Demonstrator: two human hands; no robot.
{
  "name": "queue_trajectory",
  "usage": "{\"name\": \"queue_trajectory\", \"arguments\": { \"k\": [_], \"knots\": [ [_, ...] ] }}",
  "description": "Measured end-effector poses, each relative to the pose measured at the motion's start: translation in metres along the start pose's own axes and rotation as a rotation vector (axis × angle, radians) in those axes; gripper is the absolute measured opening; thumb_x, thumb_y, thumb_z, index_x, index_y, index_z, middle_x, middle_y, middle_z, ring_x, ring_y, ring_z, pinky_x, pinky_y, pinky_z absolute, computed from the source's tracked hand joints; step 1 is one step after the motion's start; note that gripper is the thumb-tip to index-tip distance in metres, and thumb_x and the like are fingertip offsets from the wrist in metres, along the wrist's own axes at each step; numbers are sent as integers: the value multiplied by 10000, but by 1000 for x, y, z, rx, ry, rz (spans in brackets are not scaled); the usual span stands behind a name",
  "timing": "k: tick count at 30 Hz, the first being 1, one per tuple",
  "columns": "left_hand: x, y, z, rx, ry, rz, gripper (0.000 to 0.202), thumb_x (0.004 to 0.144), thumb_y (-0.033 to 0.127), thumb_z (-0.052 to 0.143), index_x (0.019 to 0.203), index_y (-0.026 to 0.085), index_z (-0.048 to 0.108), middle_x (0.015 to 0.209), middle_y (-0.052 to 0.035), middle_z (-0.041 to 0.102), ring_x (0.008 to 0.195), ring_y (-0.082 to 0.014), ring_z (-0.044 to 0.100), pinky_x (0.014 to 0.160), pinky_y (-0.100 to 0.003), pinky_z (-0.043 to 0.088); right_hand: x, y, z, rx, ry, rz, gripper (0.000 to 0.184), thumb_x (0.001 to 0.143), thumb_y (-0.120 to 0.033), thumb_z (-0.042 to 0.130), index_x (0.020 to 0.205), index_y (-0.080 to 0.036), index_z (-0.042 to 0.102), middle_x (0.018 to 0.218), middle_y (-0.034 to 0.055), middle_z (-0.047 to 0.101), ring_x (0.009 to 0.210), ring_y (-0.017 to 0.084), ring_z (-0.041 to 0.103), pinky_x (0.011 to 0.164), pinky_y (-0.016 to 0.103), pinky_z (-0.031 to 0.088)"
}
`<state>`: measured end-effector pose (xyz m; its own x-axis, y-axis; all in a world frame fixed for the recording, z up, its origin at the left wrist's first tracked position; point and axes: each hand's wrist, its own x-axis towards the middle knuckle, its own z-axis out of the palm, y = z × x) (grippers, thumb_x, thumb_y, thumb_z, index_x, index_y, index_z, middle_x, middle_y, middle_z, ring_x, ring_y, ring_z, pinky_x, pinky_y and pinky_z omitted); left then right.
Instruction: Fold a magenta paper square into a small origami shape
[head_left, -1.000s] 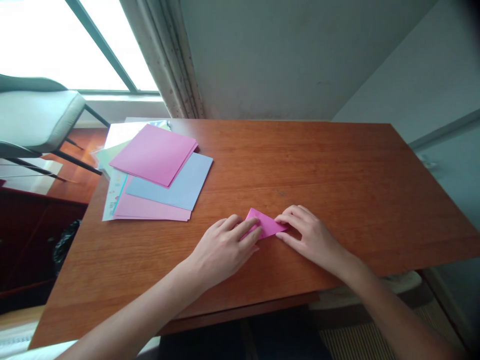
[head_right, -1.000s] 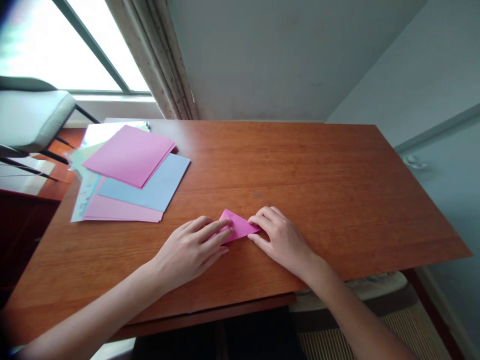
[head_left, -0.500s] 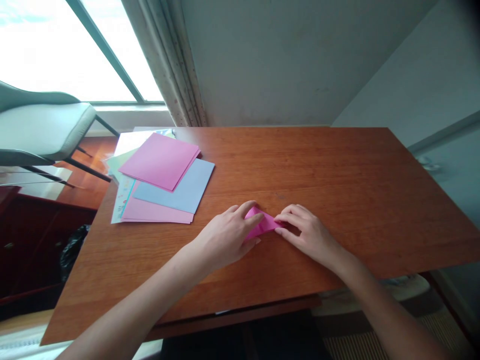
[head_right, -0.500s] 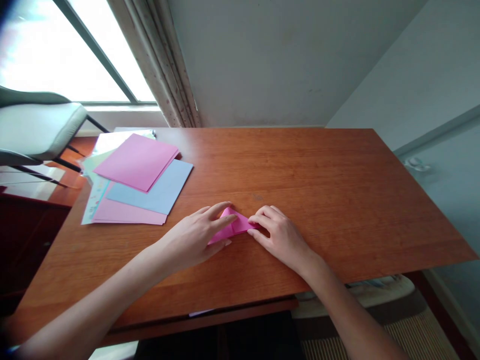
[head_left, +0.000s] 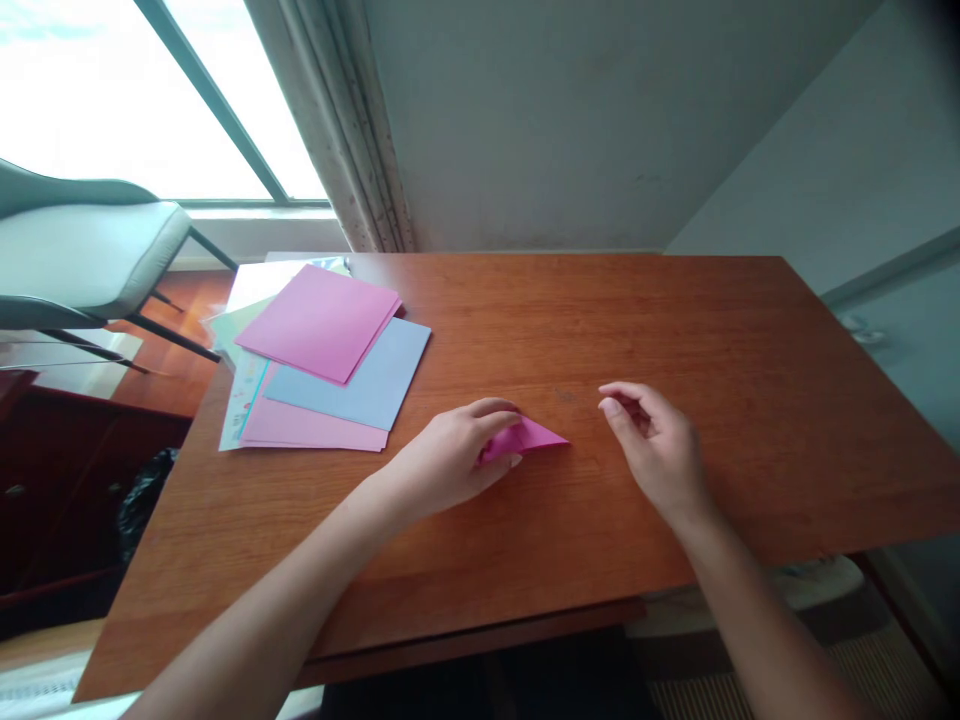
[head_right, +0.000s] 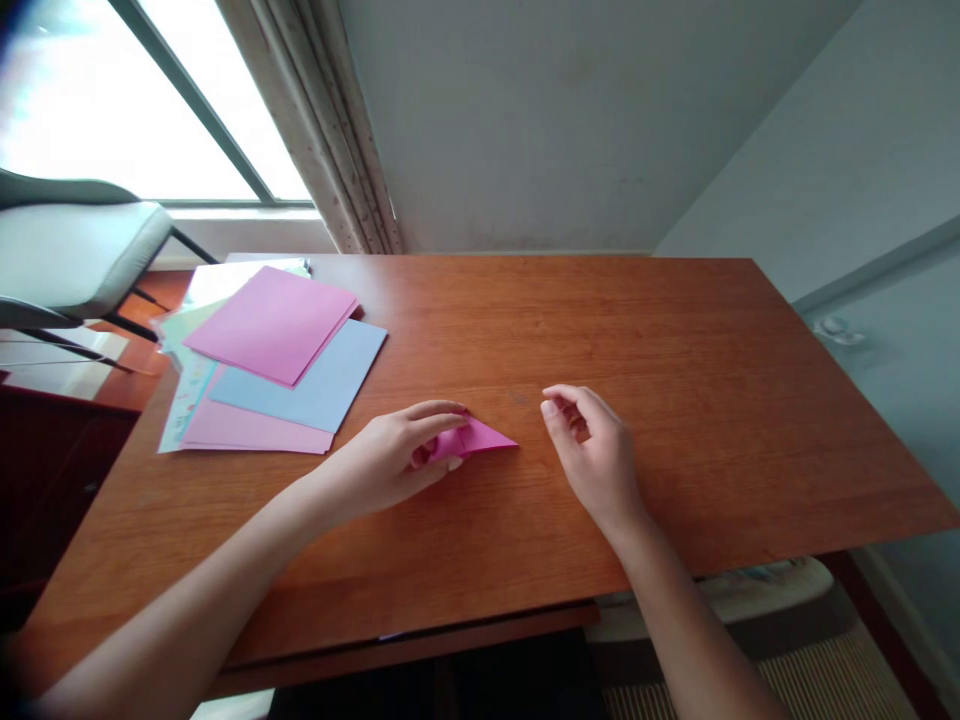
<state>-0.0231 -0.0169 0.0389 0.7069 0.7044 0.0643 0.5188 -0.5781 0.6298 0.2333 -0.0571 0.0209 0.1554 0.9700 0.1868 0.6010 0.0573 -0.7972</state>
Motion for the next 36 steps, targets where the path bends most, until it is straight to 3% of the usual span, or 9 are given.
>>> {"name": "queue_trajectory", "arguments": {
  "k": [4, 11, 17, 22, 31, 36],
  "knots": [
    [0, -7, 1, -216, 92, -104, 307, 954, 310, 549, 1216, 179, 639, 1212, -99, 669, 870, -160, 684, 748, -255, 560, 4, 5, 13, 138, 28, 154, 347, 927, -514, 569, 1081, -208, 625, 1024, 96, 702, 852, 220, 667, 737, 355, 550],
    [1, -15, 7, -629, 274, -294, 385, 941, 411, 576, 1200, 134, 638, 1054, -108, 730, 905, -205, 697, 768, -297, 575, -1, -16, 37, 280, -202, 188, 349, 950, -506, 531, 882, -192, 666, 874, 74, 714, 783, 202, 669, 659, 301, 527],
    [2, -16, 13, -825, 290, -265, 347, 934, 333, 597, 1210, 126, 640, 1151, -109, 718, 1019, -221, 686, 898, -328, 553, 10, -34, 69, 627, -400, 215, 308, 924, -456, 590, 1099, -206, 632, 1027, 67, 714, 856, 188, 694, 689, 293, 574],
    [3, -15, 16, -876, 280, -265, 311, 926, 297, 595, 1179, 134, 672, 1130, -104, 734, 1000, -232, 699, 872, -323, 559, 12, -35, 81, 646, -335, 194, 239, 903, -385, 633, 1067, -212, 624, 1020, 60, 707, 881, 194, 693, 728, 310, 591],
    [1, -18, 15, -1042, 225, -278, 321, 917, 322, 624, 1170, 137, 693, 1208, -114, 714, 1080, -257, 681, 969, -368, 524, 6, -30, 83, 485, -261, 54, 162, 878, -278, 653, 1030, -231, 623, 1007, 57, 691, 895, 202, 674, 793, 341, 585],
    [1, -20, 15, -1099, 201, -287, 332, 901, 326, 659, 1172, 138, 698, 1169, -109, 730, 1026, -240, 696, 936, -348, 534, 5, -29, 83, 474, -255, 42, 160, 885, -264, 642, 1038, -234, 610, 1017, 58, 684, 904, 201, 675, 787, 337, 587]
  ]
}}
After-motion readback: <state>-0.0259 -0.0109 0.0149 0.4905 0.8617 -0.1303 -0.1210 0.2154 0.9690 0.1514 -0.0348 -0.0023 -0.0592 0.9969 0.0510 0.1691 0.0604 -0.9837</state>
